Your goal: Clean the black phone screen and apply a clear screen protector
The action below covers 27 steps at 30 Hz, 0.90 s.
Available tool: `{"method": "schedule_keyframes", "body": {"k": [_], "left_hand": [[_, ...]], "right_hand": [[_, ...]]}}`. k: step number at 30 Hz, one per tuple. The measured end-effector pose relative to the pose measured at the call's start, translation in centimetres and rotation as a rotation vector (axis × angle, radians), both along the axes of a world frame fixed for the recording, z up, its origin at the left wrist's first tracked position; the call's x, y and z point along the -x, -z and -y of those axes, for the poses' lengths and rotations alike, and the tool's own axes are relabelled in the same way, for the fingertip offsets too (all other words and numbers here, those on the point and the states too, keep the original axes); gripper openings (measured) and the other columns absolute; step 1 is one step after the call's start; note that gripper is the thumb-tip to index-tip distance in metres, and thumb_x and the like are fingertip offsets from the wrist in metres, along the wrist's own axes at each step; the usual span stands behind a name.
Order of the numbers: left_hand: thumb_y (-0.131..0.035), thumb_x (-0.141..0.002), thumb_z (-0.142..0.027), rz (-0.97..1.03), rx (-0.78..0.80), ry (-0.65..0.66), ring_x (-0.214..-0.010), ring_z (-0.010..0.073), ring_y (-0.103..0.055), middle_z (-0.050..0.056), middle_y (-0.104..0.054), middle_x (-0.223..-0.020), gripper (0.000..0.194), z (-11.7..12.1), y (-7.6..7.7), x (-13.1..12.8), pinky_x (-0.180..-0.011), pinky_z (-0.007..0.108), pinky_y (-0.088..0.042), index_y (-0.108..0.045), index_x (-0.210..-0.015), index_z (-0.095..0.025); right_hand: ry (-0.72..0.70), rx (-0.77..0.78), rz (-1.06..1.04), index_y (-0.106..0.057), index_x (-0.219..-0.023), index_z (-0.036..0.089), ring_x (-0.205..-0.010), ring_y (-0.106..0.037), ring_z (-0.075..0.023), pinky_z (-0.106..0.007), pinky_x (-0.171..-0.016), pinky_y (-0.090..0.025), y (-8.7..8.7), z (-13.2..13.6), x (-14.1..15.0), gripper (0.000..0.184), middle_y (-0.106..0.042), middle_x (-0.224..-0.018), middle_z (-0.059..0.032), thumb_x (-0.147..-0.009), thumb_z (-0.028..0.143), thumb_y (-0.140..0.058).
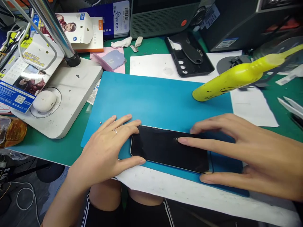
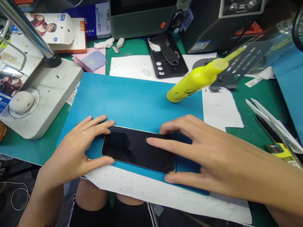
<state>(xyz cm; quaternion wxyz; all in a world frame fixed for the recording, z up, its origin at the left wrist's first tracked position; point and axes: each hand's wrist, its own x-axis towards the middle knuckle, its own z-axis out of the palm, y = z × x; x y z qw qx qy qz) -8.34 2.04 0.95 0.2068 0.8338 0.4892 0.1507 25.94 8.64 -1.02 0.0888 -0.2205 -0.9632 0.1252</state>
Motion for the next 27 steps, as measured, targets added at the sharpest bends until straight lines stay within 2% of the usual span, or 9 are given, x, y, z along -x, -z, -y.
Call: {"method": "schedule_keyframes", "body": {"k": [6, 12, 16, 27], "left_hand": [[-0.071, -0.097, -0.052, -0.007, -0.001, -0.010, -0.154, 0.0260, -0.046, 0.004, -0.063, -0.152, 0.051, -0.1, -0.1, 0.2, -0.132, 0.052, -0.034, -0.053, -0.138, -0.027], [-0.071, -0.096, -0.053, 0.003, -0.004, -0.037, -0.152, 0.0268, -0.048, 0.001, -0.063, -0.152, 0.046, -0.3, -0.2, 0.3, -0.132, 0.053, -0.033, -0.057, -0.132, -0.029], [-0.072, -0.094, -0.056, 0.018, 0.010, -0.053, -0.151, 0.0292, -0.049, 0.002, -0.063, -0.152, 0.044, -0.4, -0.4, 0.4, -0.132, 0.055, -0.033, -0.059, -0.126, -0.029], [-0.076, -0.089, -0.060, 0.049, 0.030, -0.106, -0.153, 0.0323, -0.047, 0.004, -0.066, -0.148, 0.053, -0.7, -0.9, 0.4, -0.133, 0.059, -0.028, -0.060, -0.132, -0.032]], "right_hand": [[0.041, 0.068, -0.030, -0.053, -0.152, 0.038, -0.109, -0.065, -0.0308, -0.043, -0.073, -0.063, -0.5, 0.0, 0.7, 0.058, -0.060, -0.128, -0.0132, -0.098, 0.060, -0.059], [0.056, 0.196, -0.046, -0.066, -0.145, 0.030, -0.106, -0.067, -0.0315, -0.042, -0.080, -0.059, -1.3, -0.6, 1.5, 0.065, -0.065, -0.124, -0.0143, -0.089, 0.063, -0.071], [0.042, 0.226, -0.075, -0.061, -0.150, 0.023, -0.107, -0.064, -0.0307, -0.040, -0.083, -0.055, -1.5, -1.0, 1.9, 0.080, -0.064, -0.123, -0.0157, -0.086, 0.069, -0.072], [-0.031, 0.252, -0.125, -0.057, -0.147, 0.014, -0.110, -0.056, -0.0312, -0.043, -0.090, -0.049, -1.7, -1.7, 2.0, 0.085, -0.059, -0.122, -0.0171, -0.087, 0.073, -0.068]]}}
